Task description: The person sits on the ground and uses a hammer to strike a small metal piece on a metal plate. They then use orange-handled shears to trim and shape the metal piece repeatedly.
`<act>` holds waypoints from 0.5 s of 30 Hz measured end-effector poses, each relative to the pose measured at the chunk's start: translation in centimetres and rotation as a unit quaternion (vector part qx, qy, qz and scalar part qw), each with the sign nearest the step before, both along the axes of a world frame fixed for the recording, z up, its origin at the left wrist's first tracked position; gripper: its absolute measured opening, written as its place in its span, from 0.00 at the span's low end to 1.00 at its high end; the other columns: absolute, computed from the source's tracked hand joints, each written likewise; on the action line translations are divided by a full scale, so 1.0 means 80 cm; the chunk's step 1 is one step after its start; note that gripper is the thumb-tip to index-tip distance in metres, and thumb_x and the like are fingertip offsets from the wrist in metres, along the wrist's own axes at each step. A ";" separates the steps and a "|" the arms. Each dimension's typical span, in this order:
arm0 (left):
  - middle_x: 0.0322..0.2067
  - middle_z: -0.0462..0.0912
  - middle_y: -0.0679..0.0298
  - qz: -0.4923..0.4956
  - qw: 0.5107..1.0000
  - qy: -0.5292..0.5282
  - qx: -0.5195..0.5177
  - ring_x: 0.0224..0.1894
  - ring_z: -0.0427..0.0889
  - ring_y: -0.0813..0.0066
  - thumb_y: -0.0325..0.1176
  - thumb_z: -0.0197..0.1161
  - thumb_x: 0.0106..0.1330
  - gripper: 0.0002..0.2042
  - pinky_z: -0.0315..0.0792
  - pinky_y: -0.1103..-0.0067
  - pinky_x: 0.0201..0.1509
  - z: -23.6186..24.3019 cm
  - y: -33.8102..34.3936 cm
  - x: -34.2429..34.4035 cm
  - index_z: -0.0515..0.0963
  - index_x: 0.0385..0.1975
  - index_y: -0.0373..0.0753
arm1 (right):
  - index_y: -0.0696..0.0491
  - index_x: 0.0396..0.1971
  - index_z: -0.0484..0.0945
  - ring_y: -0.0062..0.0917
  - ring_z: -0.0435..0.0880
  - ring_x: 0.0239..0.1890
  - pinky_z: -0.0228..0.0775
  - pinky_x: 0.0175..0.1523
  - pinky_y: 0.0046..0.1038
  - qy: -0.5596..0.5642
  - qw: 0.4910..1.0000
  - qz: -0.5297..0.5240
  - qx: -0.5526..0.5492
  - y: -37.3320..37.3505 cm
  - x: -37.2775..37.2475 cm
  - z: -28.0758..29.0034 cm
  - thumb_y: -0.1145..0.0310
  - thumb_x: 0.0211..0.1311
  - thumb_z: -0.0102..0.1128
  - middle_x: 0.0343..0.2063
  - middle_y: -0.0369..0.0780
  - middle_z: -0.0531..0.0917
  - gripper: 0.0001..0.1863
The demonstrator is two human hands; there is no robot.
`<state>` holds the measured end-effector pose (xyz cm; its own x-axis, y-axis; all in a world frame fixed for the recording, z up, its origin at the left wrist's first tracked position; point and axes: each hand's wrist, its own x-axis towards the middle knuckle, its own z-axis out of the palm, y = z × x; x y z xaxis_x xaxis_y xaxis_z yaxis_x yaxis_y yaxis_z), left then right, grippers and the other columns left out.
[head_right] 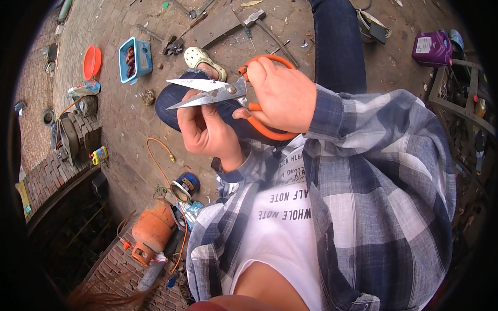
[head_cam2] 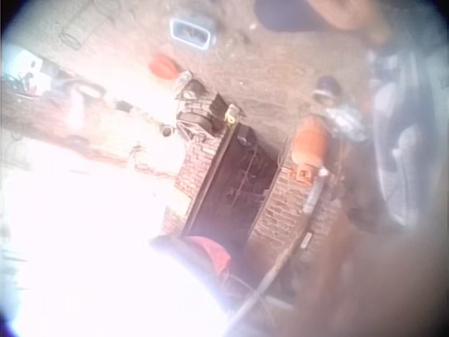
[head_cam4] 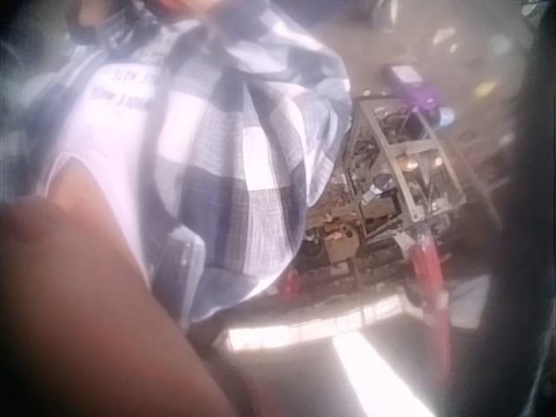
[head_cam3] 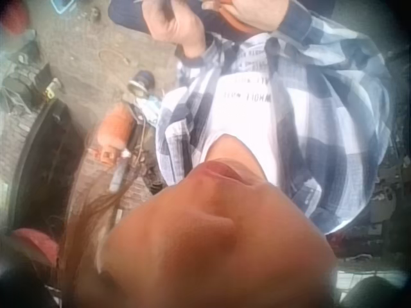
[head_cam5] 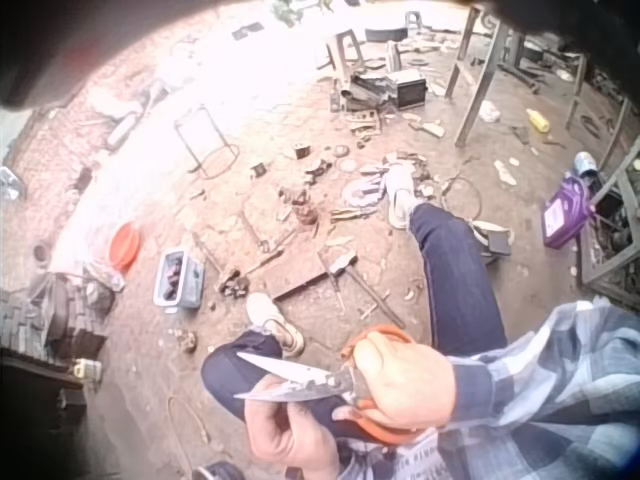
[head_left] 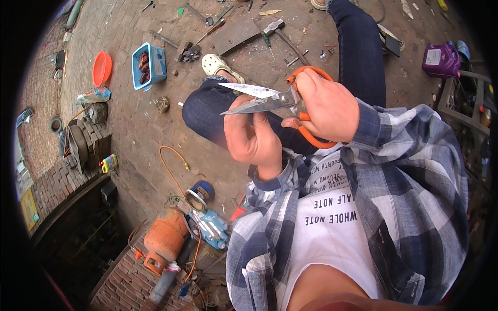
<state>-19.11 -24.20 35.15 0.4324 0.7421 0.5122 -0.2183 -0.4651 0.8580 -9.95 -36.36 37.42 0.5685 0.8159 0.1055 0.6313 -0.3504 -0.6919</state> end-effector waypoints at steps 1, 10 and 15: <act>0.36 0.82 0.53 0.001 1.000 0.004 0.005 0.36 0.79 0.66 0.18 0.63 0.59 0.07 0.74 0.76 0.40 -0.001 0.000 0.000 0.78 0.36 0.24 | 0.62 0.39 0.63 0.47 0.76 0.32 0.70 0.35 0.39 -0.004 1.000 0.000 -0.001 0.000 0.001 -0.002 0.49 0.46 0.71 0.32 0.50 0.72 0.35; 0.35 0.81 0.52 0.004 1.000 0.023 0.002 0.36 0.79 0.66 0.16 0.62 0.58 0.07 0.75 0.76 0.39 0.000 -0.001 -0.002 0.77 0.36 0.25 | 0.64 0.38 0.66 0.47 0.80 0.31 0.73 0.36 0.39 -0.001 0.999 0.036 -0.028 0.000 0.010 -0.001 0.45 0.52 0.66 0.31 0.52 0.77 0.35; 0.35 0.82 0.53 0.009 1.000 0.015 -0.024 0.36 0.80 0.67 0.14 0.62 0.56 0.07 0.75 0.77 0.39 0.000 -0.004 0.001 0.77 0.35 0.25 | 0.63 0.38 0.66 0.47 0.79 0.35 0.73 0.38 0.39 0.019 0.997 0.058 -0.038 -0.001 0.019 0.000 0.46 0.52 0.66 0.32 0.52 0.77 0.34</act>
